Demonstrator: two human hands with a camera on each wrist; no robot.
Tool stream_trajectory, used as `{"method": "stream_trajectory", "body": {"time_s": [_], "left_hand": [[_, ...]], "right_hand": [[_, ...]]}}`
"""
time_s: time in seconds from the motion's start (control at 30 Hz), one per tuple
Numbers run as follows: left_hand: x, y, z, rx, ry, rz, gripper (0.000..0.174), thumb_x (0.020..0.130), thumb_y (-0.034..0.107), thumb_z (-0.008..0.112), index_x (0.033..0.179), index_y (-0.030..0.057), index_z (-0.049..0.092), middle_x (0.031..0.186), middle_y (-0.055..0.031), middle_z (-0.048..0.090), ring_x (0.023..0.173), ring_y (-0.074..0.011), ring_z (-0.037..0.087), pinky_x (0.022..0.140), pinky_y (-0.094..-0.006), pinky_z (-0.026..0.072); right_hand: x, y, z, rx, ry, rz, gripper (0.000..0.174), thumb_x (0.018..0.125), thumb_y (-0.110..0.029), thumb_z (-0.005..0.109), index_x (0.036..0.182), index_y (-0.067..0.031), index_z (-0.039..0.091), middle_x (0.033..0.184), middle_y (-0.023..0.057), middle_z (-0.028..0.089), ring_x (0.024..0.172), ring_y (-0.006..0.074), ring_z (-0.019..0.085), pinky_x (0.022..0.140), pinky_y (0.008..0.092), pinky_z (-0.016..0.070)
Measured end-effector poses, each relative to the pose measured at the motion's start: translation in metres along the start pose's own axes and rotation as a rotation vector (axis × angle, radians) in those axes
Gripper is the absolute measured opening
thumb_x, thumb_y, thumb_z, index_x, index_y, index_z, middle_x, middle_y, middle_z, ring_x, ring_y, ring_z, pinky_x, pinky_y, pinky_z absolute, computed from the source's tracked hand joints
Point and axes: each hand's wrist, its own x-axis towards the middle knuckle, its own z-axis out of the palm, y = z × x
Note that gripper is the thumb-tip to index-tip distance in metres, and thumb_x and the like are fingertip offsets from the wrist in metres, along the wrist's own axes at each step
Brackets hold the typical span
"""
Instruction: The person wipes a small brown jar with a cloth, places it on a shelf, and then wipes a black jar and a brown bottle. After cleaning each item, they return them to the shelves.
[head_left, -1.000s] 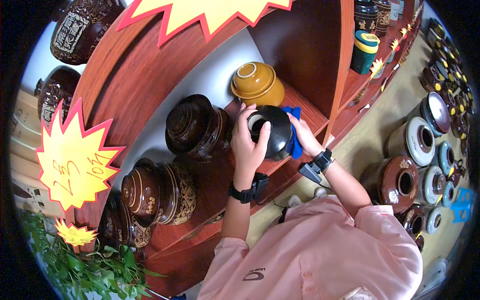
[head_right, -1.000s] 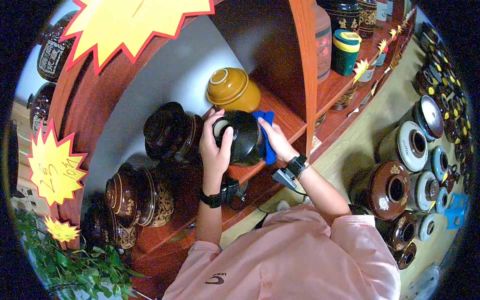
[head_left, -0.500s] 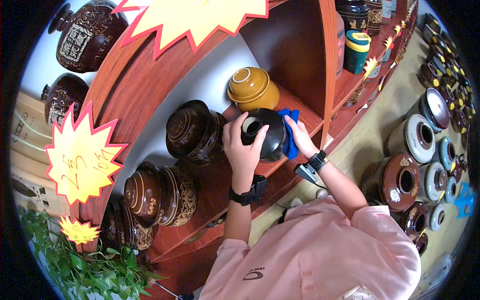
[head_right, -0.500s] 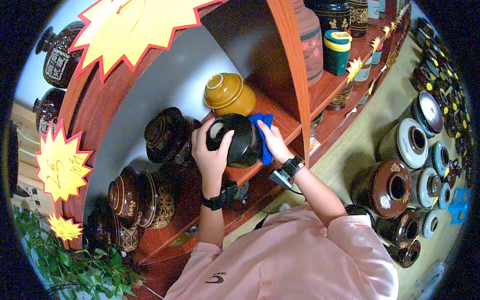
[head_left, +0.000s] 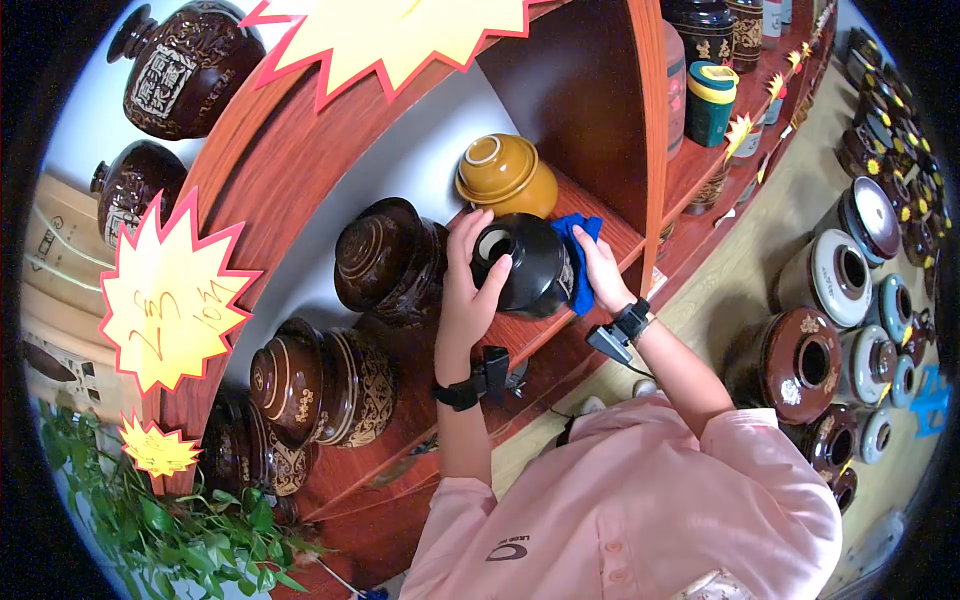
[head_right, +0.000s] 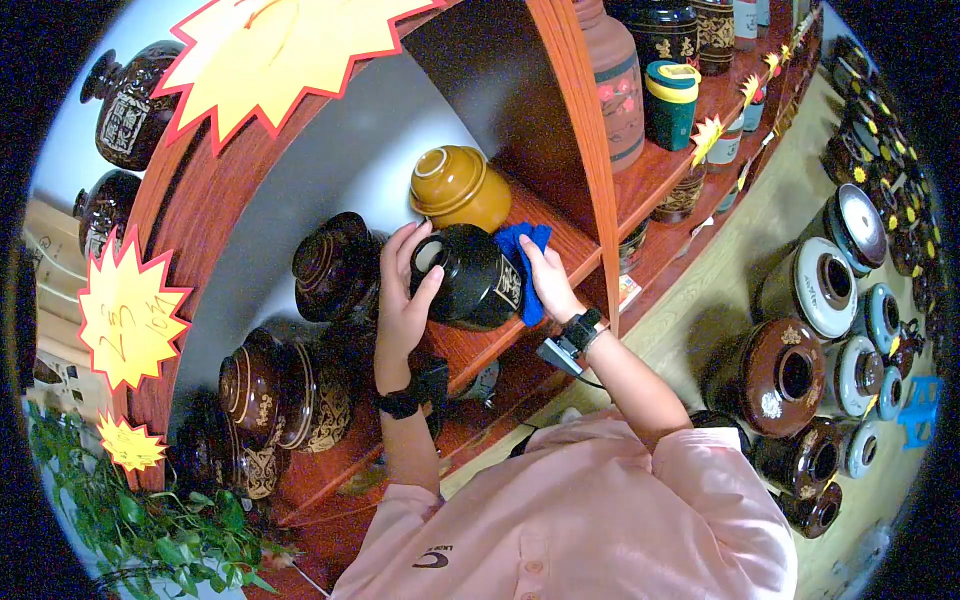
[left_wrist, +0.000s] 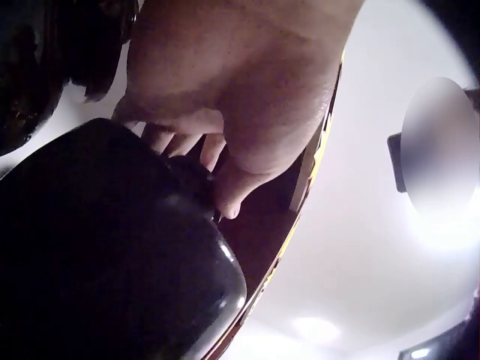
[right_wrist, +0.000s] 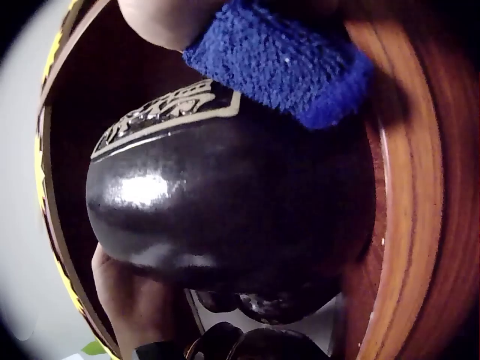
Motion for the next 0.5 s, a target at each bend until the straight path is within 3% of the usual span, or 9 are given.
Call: {"method": "stream_trajectory", "body": {"time_s": [0.1,0.2,0.23,0.27,0.33,0.37,0.4,0.5], "left_hand": [[-0.001,0.001,0.015,0.138,0.112,-0.032,0.048,0.09,0.01,0.057,0.133,-0.0015,0.04,0.13,-0.0146,0.053,0.12,-0.0254,0.05,0.105,-0.0362,0.0351],[-0.002,-0.002,0.033,0.37,0.259,-0.026,0.039,0.091,0.015,0.055,0.127,0.0003,0.049,0.123,-0.0173,0.056,0.113,-0.03,0.054,0.098,-0.0372,0.0404],[-0.002,-0.003,0.033,0.375,0.268,-0.017,0.036,0.091,0.016,0.056,0.124,0.0004,0.051,0.121,-0.017,0.057,0.111,-0.0301,0.055,0.097,-0.0369,0.0413],[-0.002,-0.002,0.032,0.381,0.277,-0.009,0.033,0.091,0.016,0.056,0.12,0.0005,0.053,0.118,-0.0167,0.058,0.109,-0.0303,0.056,0.095,-0.0366,0.0423],[-0.002,-0.002,0.031,0.347,0.265,-0.022,0.03,0.091,0.015,0.056,0.117,0.0005,0.055,0.115,-0.0161,0.06,0.105,-0.0298,0.058,0.093,-0.0361,0.0437],[-0.002,-0.004,0.03,0.331,0.257,-0.03,0.028,0.091,0.014,0.056,0.115,0.0005,0.056,0.113,-0.0158,0.061,0.103,-0.0296,0.059,0.092,-0.0359,0.0445],[-0.002,-0.006,0.029,0.312,0.251,0.002,0.029,0.09,0.015,0.057,0.115,0.0005,0.056,0.111,-0.0165,0.061,0.101,-0.0311,0.059,0.09,-0.0374,0.0448],[0.002,-0.01,0.027,0.266,0.238,0.071,0.031,0.087,0.016,0.06,0.114,0.0007,0.055,0.107,-0.018,0.06,0.097,-0.0342,0.059,0.087,-0.0405,0.0457]], "right_hand": [[-0.005,-0.001,0.007,0.052,0.063,0.034,0.033,0.098,-0.033,0.05,0.105,-0.004,0.064,0.094,-0.0007,0.065,0.079,0.0079,0.06,0.074,0.0245,0.0479],[-0.025,-0.006,0.024,-0.015,0.11,-0.155,0.033,0.099,-0.031,0.049,0.109,-0.0031,0.064,0.095,-0.0018,0.064,0.082,0.006,0.057,0.076,0.0238,0.0468],[-0.033,-0.007,0.028,-0.159,0.132,-0.25,0.034,0.1,-0.029,0.048,0.113,-0.0016,0.062,0.097,-0.0024,0.063,0.086,0.0051,0.055,0.079,0.0234,0.0456],[-0.043,-0.012,0.038,-0.194,0.095,-0.344,0.031,0.1,-0.024,0.049,0.117,-0.0008,0.06,0.102,0.0004,0.062,0.088,0.007,0.054,0.081,0.0242,0.0455],[-0.061,-0.03,0.057,-0.55,0.088,-0.52,0.029,0.096,-0.015,0.05,0.119,-0.0002,0.059,0.112,0.0087,0.063,0.1,0.0175,0.058,0.092,0.031,0.0436],[-0.06,-0.035,0.057,-0.801,-0.02,-0.77,0.032,0.09,-0.008,0.053,0.12,-0.0006,0.057,0.124,0.017,0.058,0.12,0.0305,0.052,0.104,0.0394,0.0361],[-0.062,-0.041,0.059,-0.93,-0.106,-0.795,0.036,0.086,-0.008,0.056,0.121,-0.0017,0.056,0.13,0.0199,0.053,0.131,0.0382,0.04,0.11,0.0446,0.0284],[-0.055,-0.051,0.06,-1.022,-0.172,-0.791,0.037,0.086,-0.011,0.056,0.122,-0.0036,0.056,0.128,0.0196,0.054,0.129,0.0388,0.041,0.109,0.0456,0.0304]]}}
